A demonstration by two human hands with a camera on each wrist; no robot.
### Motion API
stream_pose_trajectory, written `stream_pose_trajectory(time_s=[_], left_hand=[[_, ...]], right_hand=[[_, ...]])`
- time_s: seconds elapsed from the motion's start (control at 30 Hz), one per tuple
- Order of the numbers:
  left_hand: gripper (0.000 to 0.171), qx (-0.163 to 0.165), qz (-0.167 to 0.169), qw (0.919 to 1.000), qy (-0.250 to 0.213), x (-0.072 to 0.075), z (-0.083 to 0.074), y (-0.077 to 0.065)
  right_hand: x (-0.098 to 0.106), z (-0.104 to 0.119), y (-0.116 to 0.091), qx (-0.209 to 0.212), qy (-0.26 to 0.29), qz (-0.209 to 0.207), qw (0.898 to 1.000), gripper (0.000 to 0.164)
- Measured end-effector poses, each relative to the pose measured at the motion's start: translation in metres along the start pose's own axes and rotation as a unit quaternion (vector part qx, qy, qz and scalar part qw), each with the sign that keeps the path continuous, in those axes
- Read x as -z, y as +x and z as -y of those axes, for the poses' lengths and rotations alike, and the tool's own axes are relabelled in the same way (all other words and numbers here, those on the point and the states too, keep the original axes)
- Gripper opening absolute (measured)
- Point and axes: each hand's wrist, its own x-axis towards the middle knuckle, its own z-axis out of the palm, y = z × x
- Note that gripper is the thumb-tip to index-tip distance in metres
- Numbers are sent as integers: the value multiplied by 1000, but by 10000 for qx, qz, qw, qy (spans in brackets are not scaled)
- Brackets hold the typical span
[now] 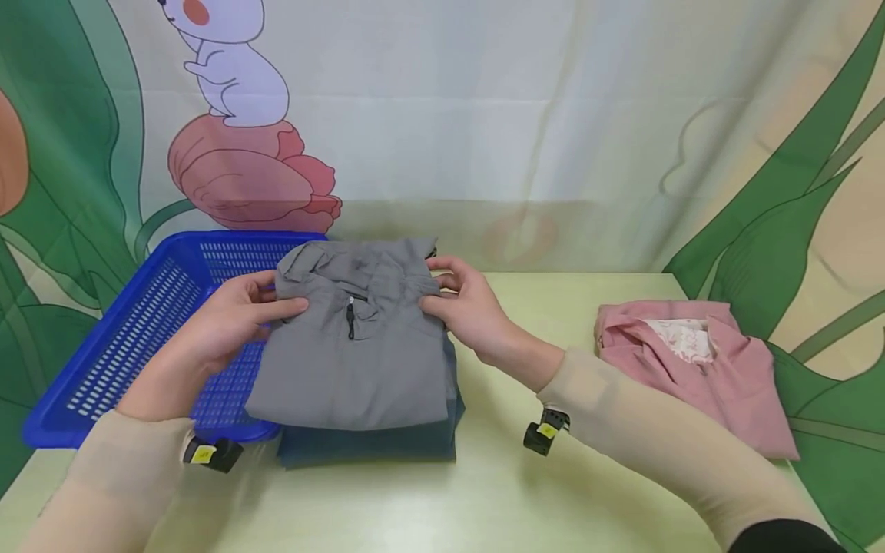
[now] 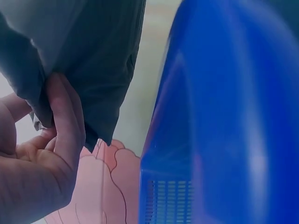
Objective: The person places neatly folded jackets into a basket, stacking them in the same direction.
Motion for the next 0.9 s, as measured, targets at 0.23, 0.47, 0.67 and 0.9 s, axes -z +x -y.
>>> stream_pose_trajectory(time_s=[0.23, 0.47, 0.67, 0.9], left_hand=[[48, -66, -69, 9999, 140, 13, 0, 1], [52, -33, -170, 9986, 501, 26, -2, 4], [42, 29, -336, 9976, 607, 39, -2, 2], [52, 109, -368, 9930, 1114, 62, 2, -1]], right_hand=[[-10, 1, 8, 84, -22, 3, 10000, 49], [-21, 0, 17, 189, -191, 33, 9996, 48], [-32, 3, 24, 136, -240, 34, 9996, 49], [-51, 7, 32, 130, -168, 190, 9996, 49]])
